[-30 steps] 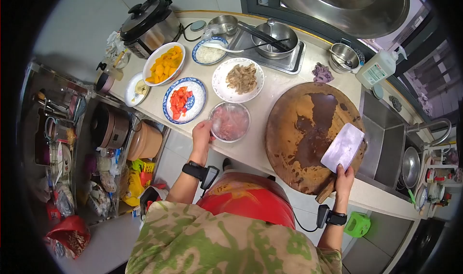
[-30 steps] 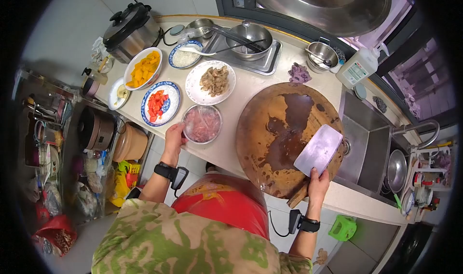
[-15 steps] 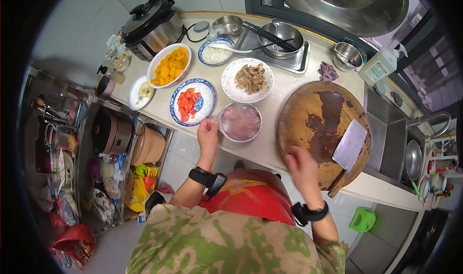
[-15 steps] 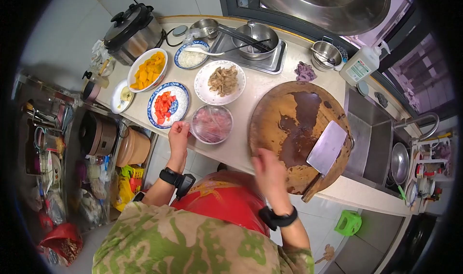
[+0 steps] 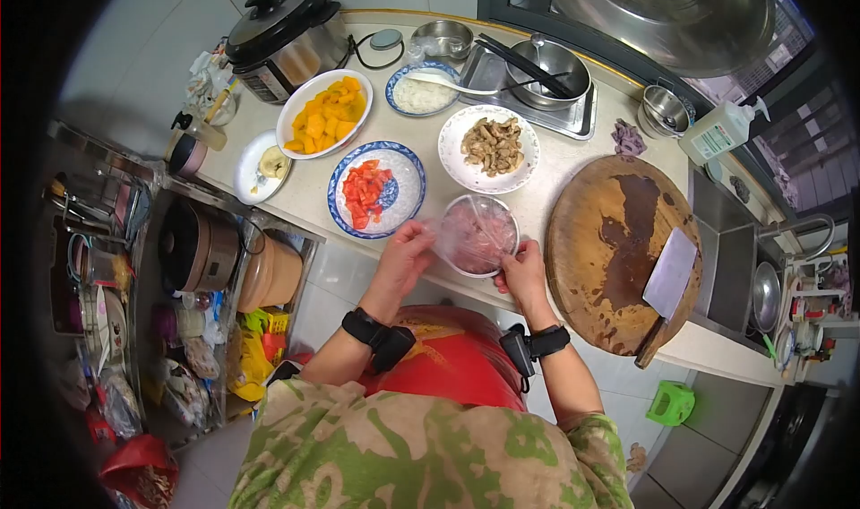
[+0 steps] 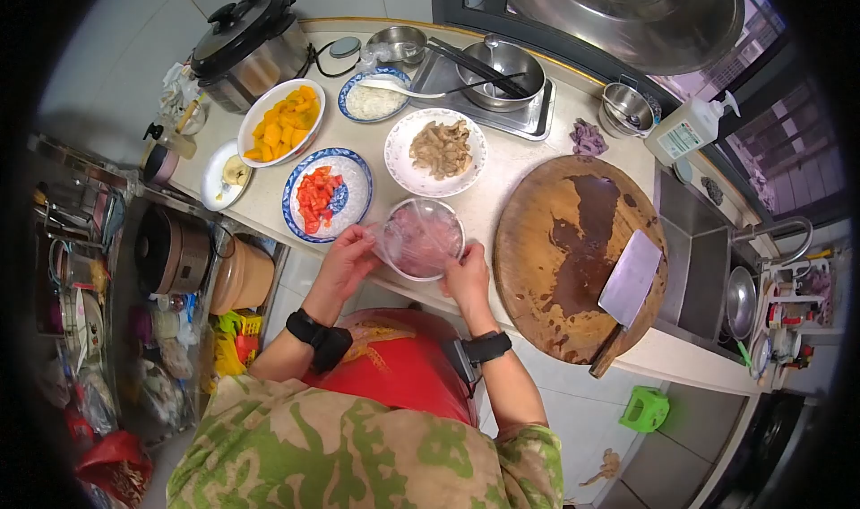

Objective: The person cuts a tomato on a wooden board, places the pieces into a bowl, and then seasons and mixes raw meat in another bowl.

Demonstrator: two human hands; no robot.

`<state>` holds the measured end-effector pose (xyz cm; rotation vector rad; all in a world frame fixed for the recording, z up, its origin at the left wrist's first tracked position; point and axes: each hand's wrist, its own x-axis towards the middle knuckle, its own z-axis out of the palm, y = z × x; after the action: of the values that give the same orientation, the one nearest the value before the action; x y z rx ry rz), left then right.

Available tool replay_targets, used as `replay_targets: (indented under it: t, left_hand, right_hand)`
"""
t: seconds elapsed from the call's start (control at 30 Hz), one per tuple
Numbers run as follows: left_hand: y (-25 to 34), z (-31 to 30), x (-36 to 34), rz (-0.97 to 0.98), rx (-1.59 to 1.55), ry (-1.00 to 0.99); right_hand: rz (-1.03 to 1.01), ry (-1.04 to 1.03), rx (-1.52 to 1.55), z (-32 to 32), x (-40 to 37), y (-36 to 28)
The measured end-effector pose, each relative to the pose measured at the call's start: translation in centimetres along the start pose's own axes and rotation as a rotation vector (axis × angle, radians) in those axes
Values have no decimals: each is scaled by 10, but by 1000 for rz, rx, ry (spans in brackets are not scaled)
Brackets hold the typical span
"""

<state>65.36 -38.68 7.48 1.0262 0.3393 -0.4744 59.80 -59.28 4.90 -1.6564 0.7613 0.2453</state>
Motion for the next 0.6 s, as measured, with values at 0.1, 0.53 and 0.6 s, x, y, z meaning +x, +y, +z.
replay_targets:
  t: [0.1, 0.53, 0.6]
  left_hand:
    - [3, -14, 8, -128, -84, -49]
    - [22, -32, 18, -541, 278, -199]
    - [46, -30, 14, -538, 296, -186]
  right_hand:
    - [-121, 157, -224, 2, 7, 18]
    - [-257, 283, -365, -13, -27, 7]
    - [-278, 290, -480, -13, -32, 7]
